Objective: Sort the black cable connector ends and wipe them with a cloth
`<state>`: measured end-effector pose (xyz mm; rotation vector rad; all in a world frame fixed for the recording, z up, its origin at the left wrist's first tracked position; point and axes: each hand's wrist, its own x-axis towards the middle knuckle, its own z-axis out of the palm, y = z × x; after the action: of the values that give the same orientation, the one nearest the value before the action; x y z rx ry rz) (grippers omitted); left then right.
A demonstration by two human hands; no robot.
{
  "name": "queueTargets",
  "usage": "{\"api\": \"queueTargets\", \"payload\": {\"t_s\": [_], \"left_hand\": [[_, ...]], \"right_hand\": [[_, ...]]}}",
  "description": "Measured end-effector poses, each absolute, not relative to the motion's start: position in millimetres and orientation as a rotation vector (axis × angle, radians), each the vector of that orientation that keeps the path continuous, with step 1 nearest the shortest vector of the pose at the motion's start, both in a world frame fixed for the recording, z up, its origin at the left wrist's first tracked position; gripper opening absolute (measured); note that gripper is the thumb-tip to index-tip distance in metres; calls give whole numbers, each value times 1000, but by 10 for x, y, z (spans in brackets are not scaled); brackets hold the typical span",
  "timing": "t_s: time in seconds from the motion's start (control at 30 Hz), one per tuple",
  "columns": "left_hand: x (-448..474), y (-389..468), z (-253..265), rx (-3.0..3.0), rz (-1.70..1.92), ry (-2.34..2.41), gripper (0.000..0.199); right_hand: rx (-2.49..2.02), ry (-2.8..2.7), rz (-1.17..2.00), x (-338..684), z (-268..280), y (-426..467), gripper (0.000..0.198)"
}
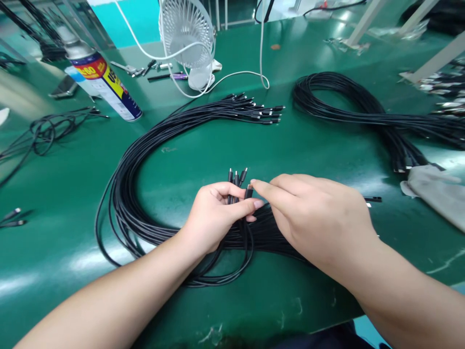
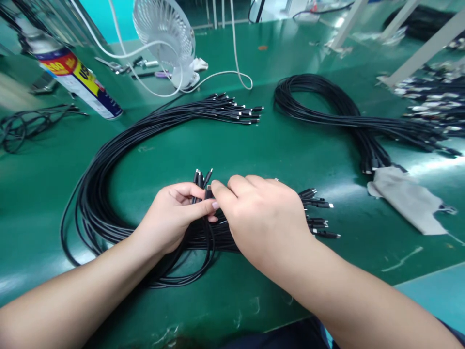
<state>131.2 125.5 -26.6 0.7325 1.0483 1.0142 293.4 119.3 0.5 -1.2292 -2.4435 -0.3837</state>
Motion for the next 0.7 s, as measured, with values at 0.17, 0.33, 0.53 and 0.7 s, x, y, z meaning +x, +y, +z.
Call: {"api": "queueTargets", "payload": {"t_s": [0.17, 0.33, 0.53, 0.7], "left_hand": [[1316, 1252, -268, 738, 995, 1052, 25], [1300, 1270, -264, 726, 958, 1045, 24], [1288, 1272, -240, 704, 930, 1051, 26], [1312, 1268, -216, 723, 924, 1049, 30]], "right_hand": [[-1213, -2462, -389, 2950, 11, 1197, 29], [-1201, -2444, -401, 2960, 32, 1200, 30], [-1262, -2393, -244, 2955, 56, 1187, 27], [-1378, -2260, 382, 2939, 17, 1277, 19]]}}
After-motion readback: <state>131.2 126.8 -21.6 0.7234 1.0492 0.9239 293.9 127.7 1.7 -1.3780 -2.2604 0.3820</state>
